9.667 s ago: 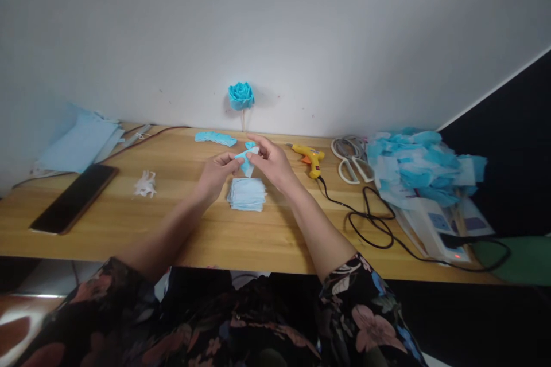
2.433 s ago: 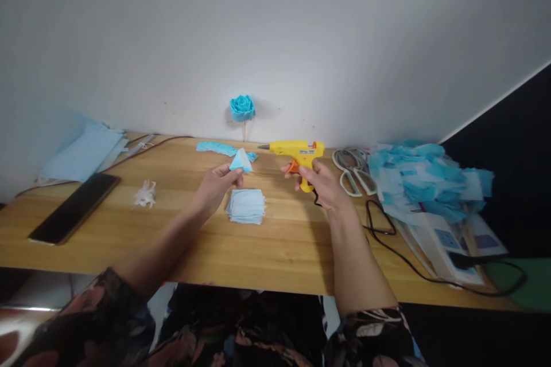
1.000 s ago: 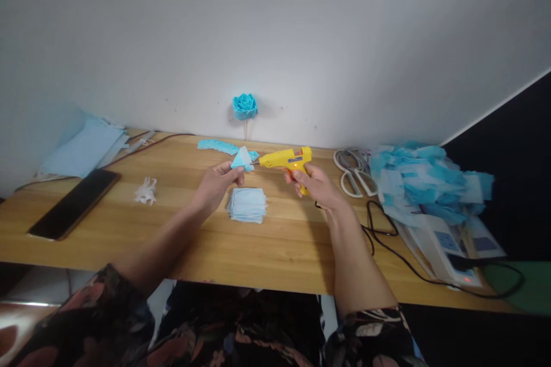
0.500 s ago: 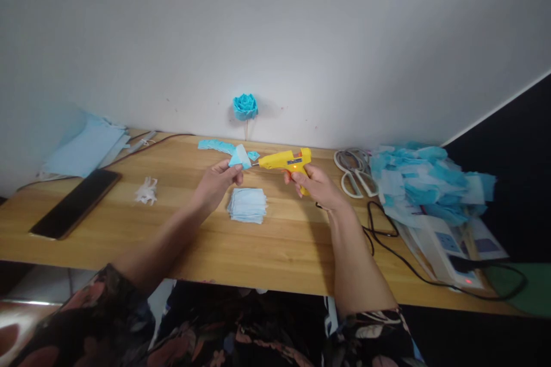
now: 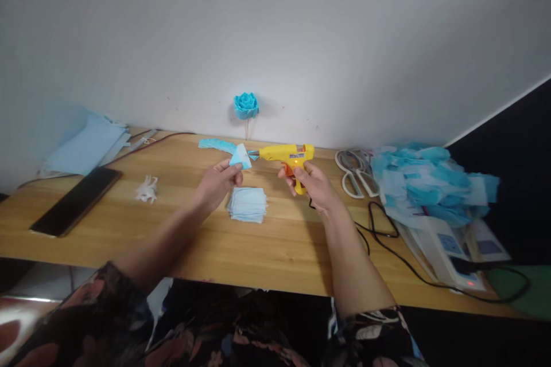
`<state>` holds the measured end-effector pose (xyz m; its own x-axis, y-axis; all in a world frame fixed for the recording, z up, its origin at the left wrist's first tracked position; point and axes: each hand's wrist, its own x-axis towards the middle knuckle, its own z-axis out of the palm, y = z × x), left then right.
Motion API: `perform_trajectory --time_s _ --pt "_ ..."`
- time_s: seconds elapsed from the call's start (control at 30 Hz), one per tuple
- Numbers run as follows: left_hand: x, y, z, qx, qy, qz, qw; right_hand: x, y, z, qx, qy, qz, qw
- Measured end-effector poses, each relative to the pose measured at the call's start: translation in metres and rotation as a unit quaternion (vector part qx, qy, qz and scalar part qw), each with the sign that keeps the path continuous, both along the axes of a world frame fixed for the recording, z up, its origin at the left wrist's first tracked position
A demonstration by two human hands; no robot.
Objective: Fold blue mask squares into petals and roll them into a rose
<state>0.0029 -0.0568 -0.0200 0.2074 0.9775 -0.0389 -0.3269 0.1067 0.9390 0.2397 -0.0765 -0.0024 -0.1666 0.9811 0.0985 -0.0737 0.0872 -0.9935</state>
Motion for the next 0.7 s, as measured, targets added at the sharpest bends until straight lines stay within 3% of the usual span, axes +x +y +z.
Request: perform_trajectory --time_s 0.7 --pt "0.0008 0.0014 0.0001 -0.005 -0.009 0.005 1.000 0.0022 0.0024 -0.0034 -0.006 -0.066 0.033 0.997"
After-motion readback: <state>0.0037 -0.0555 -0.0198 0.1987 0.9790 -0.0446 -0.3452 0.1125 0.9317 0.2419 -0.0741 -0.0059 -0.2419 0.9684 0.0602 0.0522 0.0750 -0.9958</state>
